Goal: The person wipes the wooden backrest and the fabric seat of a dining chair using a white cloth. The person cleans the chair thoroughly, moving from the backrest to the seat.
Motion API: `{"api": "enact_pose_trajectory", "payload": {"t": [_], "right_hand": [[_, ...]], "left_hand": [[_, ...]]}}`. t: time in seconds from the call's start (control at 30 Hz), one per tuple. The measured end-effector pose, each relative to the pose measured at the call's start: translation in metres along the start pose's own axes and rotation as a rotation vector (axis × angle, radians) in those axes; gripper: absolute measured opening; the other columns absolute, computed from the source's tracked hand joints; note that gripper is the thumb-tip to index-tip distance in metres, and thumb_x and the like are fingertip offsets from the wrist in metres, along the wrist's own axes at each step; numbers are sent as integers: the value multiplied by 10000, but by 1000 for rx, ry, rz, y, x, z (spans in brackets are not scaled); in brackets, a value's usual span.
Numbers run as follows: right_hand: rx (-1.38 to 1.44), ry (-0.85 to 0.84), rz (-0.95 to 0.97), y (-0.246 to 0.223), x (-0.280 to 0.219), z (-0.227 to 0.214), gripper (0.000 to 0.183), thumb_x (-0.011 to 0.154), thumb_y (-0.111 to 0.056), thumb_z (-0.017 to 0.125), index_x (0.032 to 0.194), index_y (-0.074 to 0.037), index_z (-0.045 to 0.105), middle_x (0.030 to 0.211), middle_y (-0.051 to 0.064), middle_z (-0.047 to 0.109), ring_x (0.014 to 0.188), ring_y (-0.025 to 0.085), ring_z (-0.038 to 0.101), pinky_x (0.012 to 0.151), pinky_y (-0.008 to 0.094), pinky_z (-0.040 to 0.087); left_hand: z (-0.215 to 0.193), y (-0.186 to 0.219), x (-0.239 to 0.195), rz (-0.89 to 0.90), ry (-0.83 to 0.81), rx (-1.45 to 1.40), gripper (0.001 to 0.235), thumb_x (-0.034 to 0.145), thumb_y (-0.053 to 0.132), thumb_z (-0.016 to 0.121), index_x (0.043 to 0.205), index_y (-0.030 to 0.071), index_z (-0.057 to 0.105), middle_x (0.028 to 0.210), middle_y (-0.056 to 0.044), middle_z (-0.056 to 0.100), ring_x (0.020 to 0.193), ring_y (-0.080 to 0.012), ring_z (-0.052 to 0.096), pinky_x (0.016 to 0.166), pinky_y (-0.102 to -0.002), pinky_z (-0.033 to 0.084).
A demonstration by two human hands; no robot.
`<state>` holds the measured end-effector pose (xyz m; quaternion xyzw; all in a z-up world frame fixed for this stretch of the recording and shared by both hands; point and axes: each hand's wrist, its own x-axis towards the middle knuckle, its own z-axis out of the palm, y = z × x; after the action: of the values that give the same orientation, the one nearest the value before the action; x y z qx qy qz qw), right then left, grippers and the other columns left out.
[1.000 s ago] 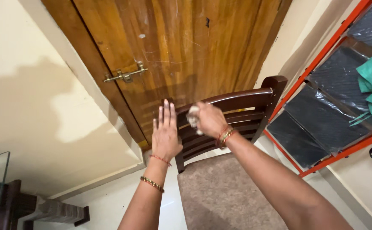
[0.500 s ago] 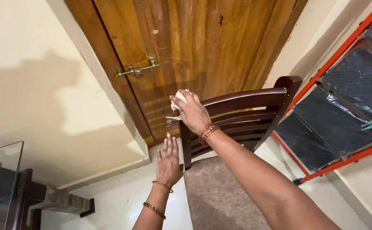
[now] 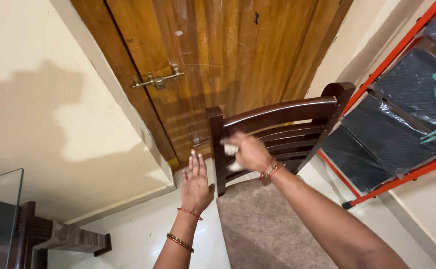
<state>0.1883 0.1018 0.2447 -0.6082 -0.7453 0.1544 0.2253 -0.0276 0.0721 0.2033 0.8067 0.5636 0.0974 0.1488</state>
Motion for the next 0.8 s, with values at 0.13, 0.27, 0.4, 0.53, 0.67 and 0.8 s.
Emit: {"api": "enact_pose_trajectory", "payload": {"t": [0.13, 0.27, 0.4, 0.53, 0.67, 0.8], "right_hand": [[100, 441, -85, 9, 47, -22, 545, 735, 53, 566, 1168, -209, 770, 1273, 155, 652, 1117, 321, 662, 937, 388, 567], [5, 389, -105, 8, 67, -20, 395, 882, -5, 570, 1223, -125, 727, 1304, 117, 645, 1230, 307, 625, 1097, 389, 527], [-210, 232, -186, 3, 55, -17, 566, 788, -112, 723, 1320, 25, 589, 1418, 205, 474, 1318, 414, 450, 1134, 487, 360], [-197, 146, -228, 6, 49, -25, 781, 777, -342, 848, 1386, 13, 511, 1449, 201, 408, 1345, 431, 416, 1129, 533, 332], [-204, 141, -144, 20, 58, -16, 564, 833, -280, 794, 1334, -94, 614, 1470, 120, 501, 1265, 355, 526, 1075, 461, 460], [-400, 261, -148, 42, 44, 17, 445, 942, -67, 666, 1346, -249, 698, 1395, -7, 626, 1151, 225, 641, 918, 346, 613]], "left_hand": [[3, 0, -5, 17, 7, -22, 1060, 792, 184, 799, 1564, -42, 109, 1674, -235, -20, 1554, -357, 129, 1216, -544, 238], [3, -3, -10, 18, 4, -50, 1058, 795, 172, 799, 1564, -40, 103, 1677, -222, -16, 1551, -348, 126, 1204, -549, 238], [4, -9, -11, 2, -13, -46, 1054, 791, 168, 801, 1566, -34, 116, 1680, -225, -10, 1553, -340, 131, 1206, -546, 248], [7, -4, -6, 34, -3, -46, 1049, 789, 171, 803, 1565, -43, 130, 1680, -227, 2, 1553, -344, 140, 1207, -551, 244], [8, 8, 2, 105, 32, -79, 1049, 782, 208, 803, 1553, -54, 140, 1669, -243, 13, 1550, -360, 147, 1205, -553, 234], [0, 13, 14, 140, 106, -94, 1030, 794, 203, 783, 1543, -71, 131, 1659, -255, 21, 1539, -380, 138, 1207, -557, 211]]}}
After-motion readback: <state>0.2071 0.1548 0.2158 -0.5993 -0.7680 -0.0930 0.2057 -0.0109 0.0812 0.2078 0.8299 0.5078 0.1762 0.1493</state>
